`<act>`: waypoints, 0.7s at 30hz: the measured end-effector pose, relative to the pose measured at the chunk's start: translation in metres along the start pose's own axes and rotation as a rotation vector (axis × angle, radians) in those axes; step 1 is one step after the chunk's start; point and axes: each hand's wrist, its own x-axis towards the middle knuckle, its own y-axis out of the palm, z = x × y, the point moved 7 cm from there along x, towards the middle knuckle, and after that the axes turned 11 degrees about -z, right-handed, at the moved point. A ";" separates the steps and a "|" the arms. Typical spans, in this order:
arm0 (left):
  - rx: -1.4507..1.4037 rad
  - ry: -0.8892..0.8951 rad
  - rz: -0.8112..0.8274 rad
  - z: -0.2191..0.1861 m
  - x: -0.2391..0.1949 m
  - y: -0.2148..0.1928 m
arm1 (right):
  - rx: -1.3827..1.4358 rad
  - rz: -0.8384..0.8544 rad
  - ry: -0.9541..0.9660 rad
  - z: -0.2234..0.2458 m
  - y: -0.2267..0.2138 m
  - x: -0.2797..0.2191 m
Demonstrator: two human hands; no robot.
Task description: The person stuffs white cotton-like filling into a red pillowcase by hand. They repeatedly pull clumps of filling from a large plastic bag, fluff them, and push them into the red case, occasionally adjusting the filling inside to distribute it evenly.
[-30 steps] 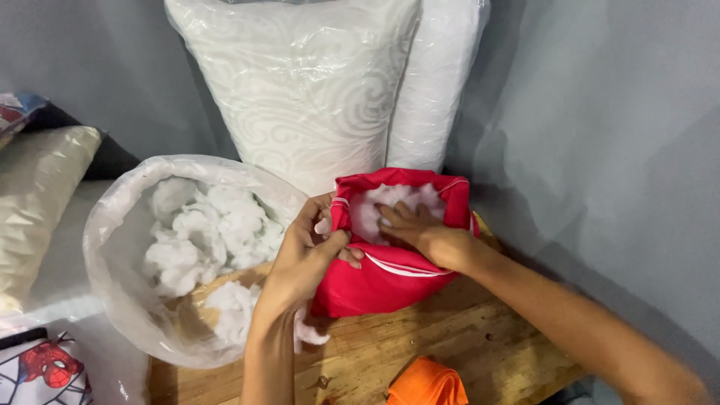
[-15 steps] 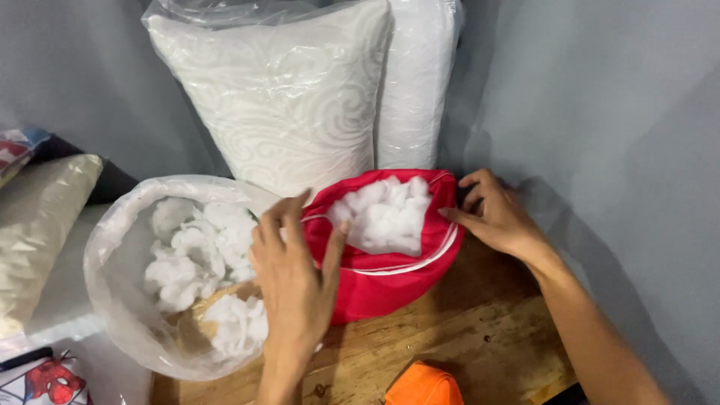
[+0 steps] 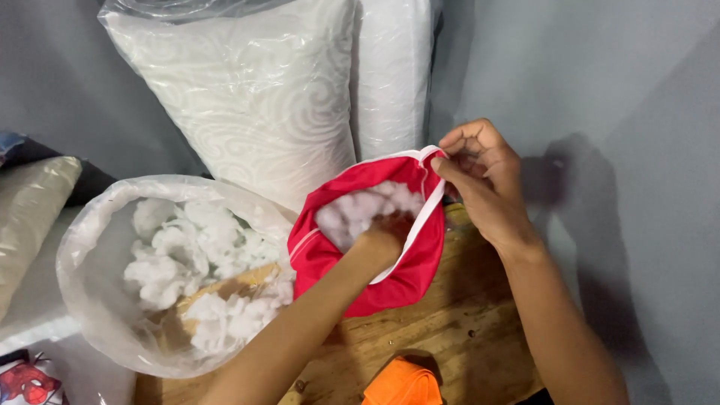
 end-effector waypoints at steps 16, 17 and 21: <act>-0.368 0.131 -0.972 0.006 -0.246 -0.231 | 0.029 0.007 -0.060 -0.025 -0.002 0.000; -0.281 -0.033 -1.071 0.023 -0.261 -0.230 | 0.044 -0.003 -0.046 -0.032 -0.002 0.002; -0.146 -0.594 -0.861 0.071 -0.298 -0.196 | 0.149 -0.071 0.045 -0.028 0.010 0.002</act>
